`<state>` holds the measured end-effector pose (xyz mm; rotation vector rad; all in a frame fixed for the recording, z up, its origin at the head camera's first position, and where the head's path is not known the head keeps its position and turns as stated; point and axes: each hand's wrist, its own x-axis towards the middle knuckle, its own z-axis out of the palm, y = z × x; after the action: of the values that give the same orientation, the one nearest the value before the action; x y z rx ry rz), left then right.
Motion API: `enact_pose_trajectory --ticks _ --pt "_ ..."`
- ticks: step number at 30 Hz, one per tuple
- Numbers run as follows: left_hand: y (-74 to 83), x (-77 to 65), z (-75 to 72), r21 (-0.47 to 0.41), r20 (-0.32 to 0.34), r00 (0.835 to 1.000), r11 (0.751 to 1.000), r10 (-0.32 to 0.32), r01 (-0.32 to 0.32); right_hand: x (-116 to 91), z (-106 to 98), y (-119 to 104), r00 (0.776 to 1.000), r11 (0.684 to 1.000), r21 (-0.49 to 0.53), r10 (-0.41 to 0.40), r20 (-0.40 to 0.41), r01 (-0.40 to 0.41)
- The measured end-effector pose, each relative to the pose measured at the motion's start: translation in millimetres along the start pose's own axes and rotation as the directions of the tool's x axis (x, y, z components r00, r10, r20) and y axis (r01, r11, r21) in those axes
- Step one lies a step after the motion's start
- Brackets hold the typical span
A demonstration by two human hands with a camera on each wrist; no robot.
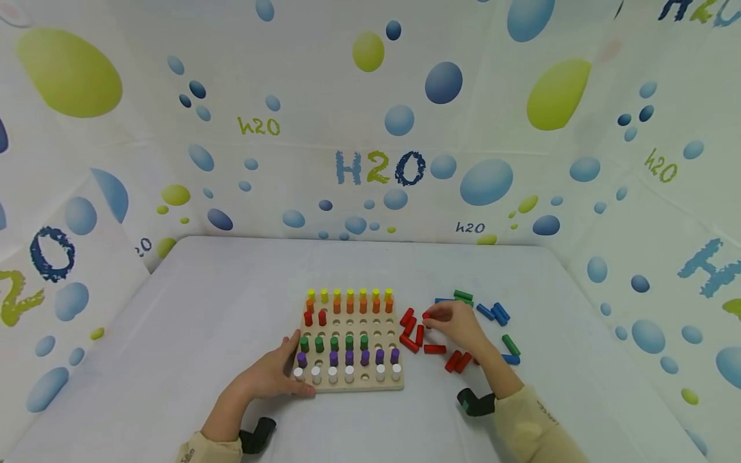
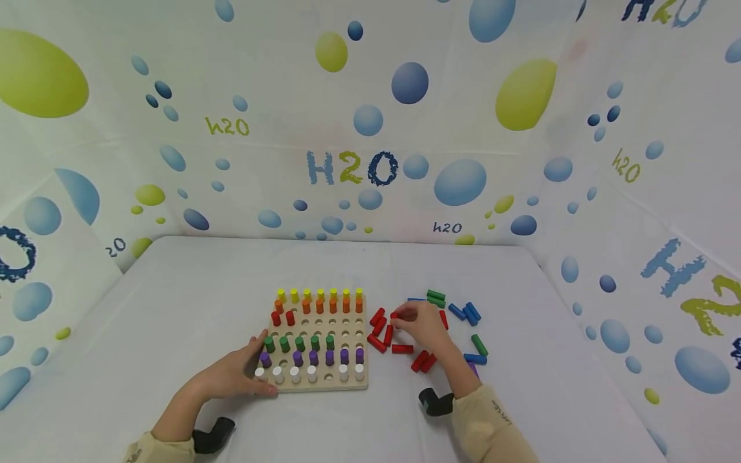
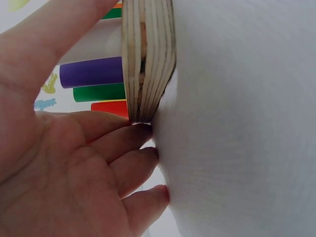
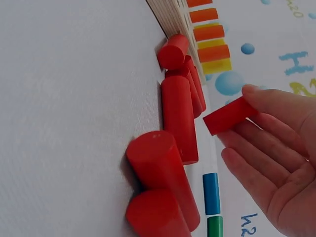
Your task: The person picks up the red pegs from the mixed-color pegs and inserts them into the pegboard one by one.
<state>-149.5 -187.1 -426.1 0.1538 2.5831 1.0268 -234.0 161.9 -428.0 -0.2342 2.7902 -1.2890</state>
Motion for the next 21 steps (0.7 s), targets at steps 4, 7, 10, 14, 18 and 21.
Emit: enact_pose_trajectory --ticks 4,7,10,14,18,21 --pt "-0.9 0.1 0.4 0.0 -0.001 1.0 1.0 0.0 0.0 -1 0 -2 0.999 0.998 0.063 -0.012 -0.038 0.015" --pt "-1.2 0.2 0.5 -0.004 -0.001 1.0 1.0 -0.006 0.006 0 0 -4 0.998 0.995 0.09 -0.028 -0.061 0.033" --pt "-0.5 0.4 0.4 -0.003 -0.002 1.0 1.0 -0.01 0.01 0 0 -6 0.997 0.994 0.103 -0.031 -0.077 0.039" --pt "0.4 0.9 0.4 0.004 -0.001 1.0 1.0 -0.013 0.013 2 2 -10 0.995 0.993 0.114 -0.017 -0.095 0.028" --pt "0.4 1.0 0.2 0.009 0.003 1.0 1.0 -0.014 0.014 3 4 -13 0.995 0.989 0.146 -0.009 -0.1 0.023" --pt "0.3 1.0 0.1 0.007 0.005 1.0 1.0 -0.008 0.008 5 5 -16 0.996 0.984 0.175 -0.005 -0.092 0.021"
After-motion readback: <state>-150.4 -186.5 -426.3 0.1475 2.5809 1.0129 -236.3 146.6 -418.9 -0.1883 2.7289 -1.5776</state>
